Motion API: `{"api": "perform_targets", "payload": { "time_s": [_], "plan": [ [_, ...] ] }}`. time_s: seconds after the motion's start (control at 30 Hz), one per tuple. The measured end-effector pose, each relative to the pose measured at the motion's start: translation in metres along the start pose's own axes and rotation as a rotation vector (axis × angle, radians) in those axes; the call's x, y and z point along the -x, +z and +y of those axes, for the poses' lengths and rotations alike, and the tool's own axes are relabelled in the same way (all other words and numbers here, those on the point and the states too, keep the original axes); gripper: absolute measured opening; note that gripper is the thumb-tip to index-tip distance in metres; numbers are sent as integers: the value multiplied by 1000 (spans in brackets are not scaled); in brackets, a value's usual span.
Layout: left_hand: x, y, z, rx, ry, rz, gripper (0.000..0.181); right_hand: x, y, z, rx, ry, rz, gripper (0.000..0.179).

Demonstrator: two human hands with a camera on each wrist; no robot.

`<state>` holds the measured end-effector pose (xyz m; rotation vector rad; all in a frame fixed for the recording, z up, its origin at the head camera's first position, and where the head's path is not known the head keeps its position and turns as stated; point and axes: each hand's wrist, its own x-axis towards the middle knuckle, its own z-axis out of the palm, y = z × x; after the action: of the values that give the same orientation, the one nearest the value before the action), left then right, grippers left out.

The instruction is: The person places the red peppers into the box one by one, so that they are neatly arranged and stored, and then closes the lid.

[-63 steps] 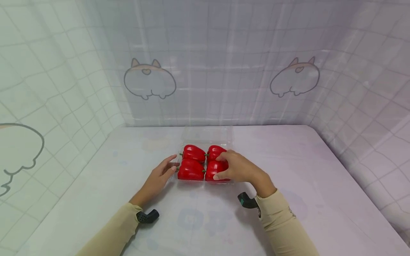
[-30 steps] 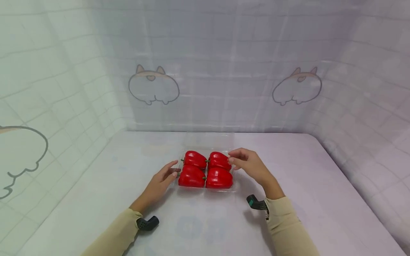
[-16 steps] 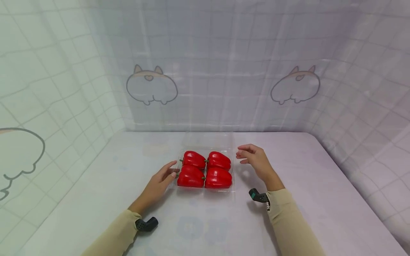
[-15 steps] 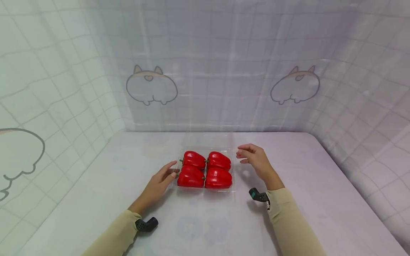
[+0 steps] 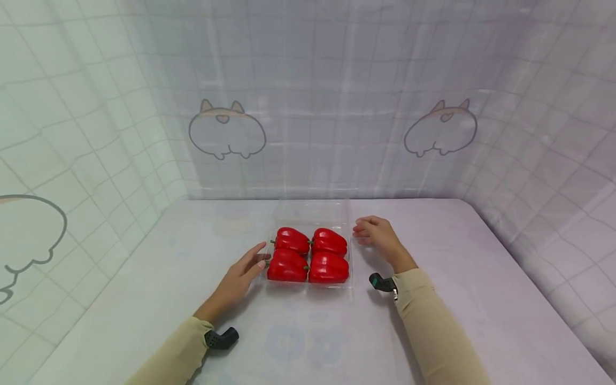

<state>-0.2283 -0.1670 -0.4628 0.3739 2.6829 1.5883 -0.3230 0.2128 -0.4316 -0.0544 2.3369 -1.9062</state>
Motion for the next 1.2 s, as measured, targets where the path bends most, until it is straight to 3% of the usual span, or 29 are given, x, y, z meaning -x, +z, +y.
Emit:
{"api": "perform_targets", "payload": {
  "time_s": [0.23,0.43,0.73,0.93,1.2],
  "plan": [
    [0,-1,1,-24,38,-28,63,-15,5,4,1,71,24,57],
    [-3,-1,-1,-38,68,-35,64,-23,12,0,-48,43,-14,60],
    [1,-1,-1,-57,24,-73,75,-26,18,2,-41,60,-4,62],
    [-1,-1,1,-67,43,-78,75,-21,19,-7,-78,20,31,64],
    [2,-2,1,-90,18,-132,86,-17,19,-2,-134,-16,34,61]
  ]
}}
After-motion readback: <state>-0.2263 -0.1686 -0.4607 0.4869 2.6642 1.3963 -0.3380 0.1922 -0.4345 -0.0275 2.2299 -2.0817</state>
